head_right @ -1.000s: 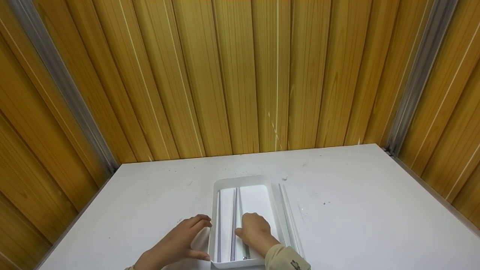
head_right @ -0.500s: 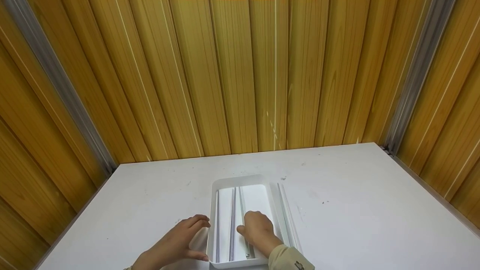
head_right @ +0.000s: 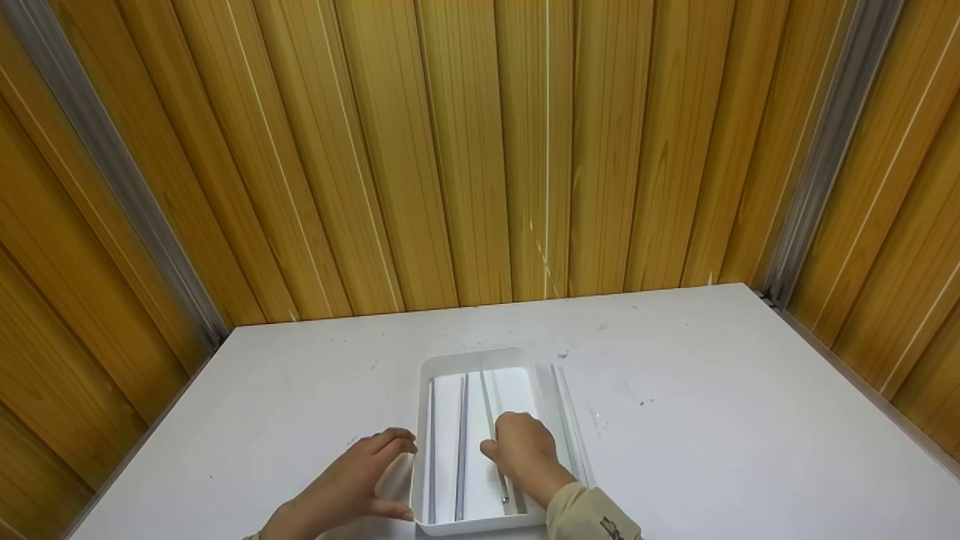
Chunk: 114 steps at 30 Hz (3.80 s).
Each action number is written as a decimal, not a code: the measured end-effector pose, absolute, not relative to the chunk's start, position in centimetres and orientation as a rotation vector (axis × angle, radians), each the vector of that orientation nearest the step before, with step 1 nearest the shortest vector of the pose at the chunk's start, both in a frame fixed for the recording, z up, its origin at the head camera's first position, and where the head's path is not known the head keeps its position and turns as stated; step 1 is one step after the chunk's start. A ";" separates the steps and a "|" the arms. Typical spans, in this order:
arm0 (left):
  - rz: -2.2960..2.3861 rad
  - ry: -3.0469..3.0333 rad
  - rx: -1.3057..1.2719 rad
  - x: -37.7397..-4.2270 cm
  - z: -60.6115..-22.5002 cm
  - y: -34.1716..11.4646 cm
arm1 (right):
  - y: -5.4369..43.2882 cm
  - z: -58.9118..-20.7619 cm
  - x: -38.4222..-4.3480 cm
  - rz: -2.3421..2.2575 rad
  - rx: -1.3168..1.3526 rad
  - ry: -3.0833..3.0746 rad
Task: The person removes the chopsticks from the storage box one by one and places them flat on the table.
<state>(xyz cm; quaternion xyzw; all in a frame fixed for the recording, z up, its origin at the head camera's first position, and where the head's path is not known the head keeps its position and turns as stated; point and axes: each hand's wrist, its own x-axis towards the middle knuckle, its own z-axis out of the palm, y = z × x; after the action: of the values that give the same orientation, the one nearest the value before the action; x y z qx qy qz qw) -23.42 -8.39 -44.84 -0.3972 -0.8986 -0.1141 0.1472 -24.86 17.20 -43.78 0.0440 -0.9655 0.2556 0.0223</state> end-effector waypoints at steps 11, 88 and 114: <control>-0.318 -2.670 -1.114 -23.4 -44.7 -8.3 | 18.2 -43.5 -24.6 0.835 0.128 -3.020; -0.385 -2.655 -1.133 -23.5 -44.9 -8.4 | 24.9 -42.4 -24.0 0.776 0.025 -2.987; -0.385 -2.641 -1.152 -23.3 -44.8 -8.6 | 27.5 -44.5 -24.1 0.722 0.010 -3.031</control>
<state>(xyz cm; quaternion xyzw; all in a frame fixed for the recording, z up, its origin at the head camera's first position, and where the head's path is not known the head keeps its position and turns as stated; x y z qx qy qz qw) -23.34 -8.56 -44.78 -0.3937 -0.9022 -0.1314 0.1171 -24.12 27.49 -44.47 0.0032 -0.9727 0.2318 0.0127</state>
